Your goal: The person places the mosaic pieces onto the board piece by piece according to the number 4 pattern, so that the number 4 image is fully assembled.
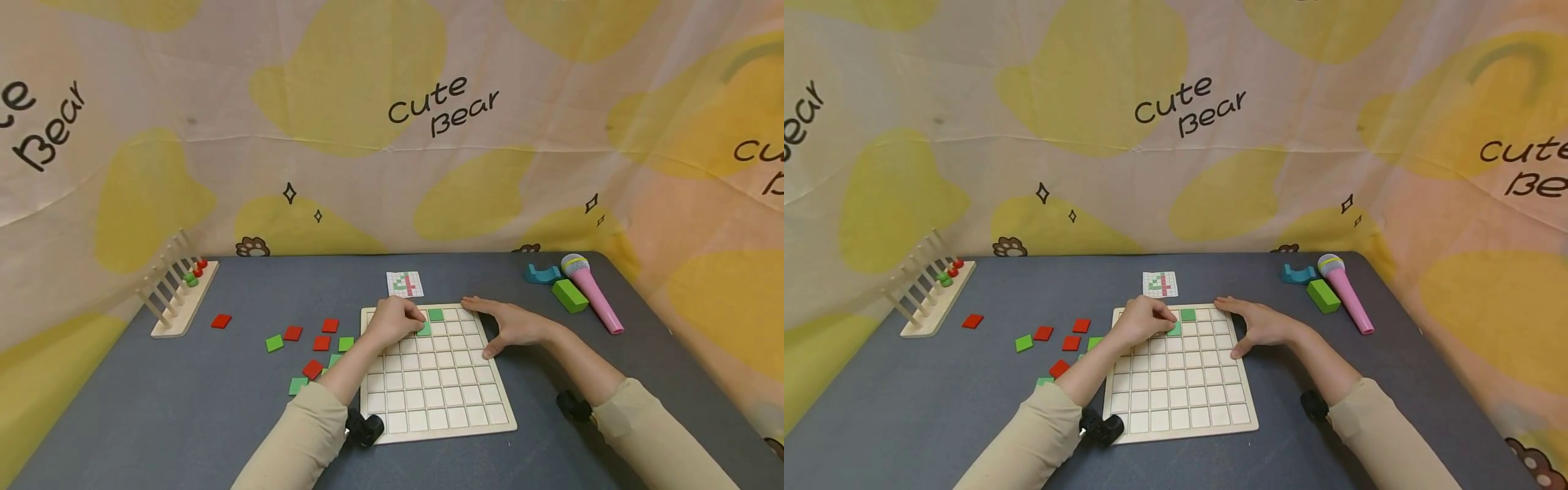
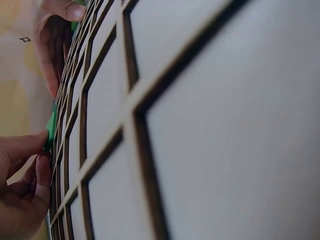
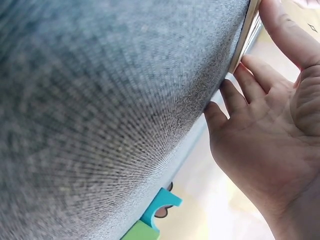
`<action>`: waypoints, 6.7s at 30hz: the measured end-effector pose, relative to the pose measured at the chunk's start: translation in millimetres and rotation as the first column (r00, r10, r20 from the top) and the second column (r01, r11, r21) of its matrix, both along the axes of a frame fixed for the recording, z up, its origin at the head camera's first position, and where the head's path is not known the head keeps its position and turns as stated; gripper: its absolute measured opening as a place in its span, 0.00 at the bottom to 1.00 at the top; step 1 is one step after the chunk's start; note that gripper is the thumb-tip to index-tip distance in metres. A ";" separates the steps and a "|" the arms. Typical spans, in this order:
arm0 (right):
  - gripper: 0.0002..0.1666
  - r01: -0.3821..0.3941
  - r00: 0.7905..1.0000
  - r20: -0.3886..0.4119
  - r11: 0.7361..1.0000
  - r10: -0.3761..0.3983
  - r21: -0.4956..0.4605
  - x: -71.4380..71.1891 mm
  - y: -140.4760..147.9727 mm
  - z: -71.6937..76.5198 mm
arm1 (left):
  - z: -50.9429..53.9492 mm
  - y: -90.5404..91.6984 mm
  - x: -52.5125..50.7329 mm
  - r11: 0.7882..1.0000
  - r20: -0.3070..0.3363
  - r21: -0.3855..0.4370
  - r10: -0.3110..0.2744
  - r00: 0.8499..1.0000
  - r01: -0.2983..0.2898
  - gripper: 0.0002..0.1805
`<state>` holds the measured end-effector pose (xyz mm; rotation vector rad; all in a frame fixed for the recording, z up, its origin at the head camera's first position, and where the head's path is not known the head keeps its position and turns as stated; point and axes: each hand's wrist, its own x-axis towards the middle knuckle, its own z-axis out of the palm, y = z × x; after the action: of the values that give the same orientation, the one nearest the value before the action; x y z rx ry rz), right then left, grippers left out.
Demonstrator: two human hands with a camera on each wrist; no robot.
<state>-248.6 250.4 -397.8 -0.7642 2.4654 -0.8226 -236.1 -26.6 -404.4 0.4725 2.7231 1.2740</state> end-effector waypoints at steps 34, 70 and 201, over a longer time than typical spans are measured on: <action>0.66 0.010 1.000 -0.010 1.000 -0.010 0.011 -0.2 1.6 0.5 | 54.0 -68.2 -15.8 1.000 0.031 -0.023 0.009 0.999 -0.008 0.14; 0.66 0.013 1.000 0.001 1.000 -0.013 0.018 -0.3 1.3 -2.3 | 32.1 -251.5 10.5 0.994 0.068 -0.103 -0.024 0.997 0.031 0.22; 0.66 0.009 1.000 0.011 1.000 -0.010 0.006 0.0 0.4 -2.9 | 30.3 -36.2 6.0 0.990 0.118 0.130 0.032 0.992 -0.048 0.05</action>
<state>-248.6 250.9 -400.7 -0.7443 2.4623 -0.8204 -230.0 -62.8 -374.1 0.3447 2.5767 1.4507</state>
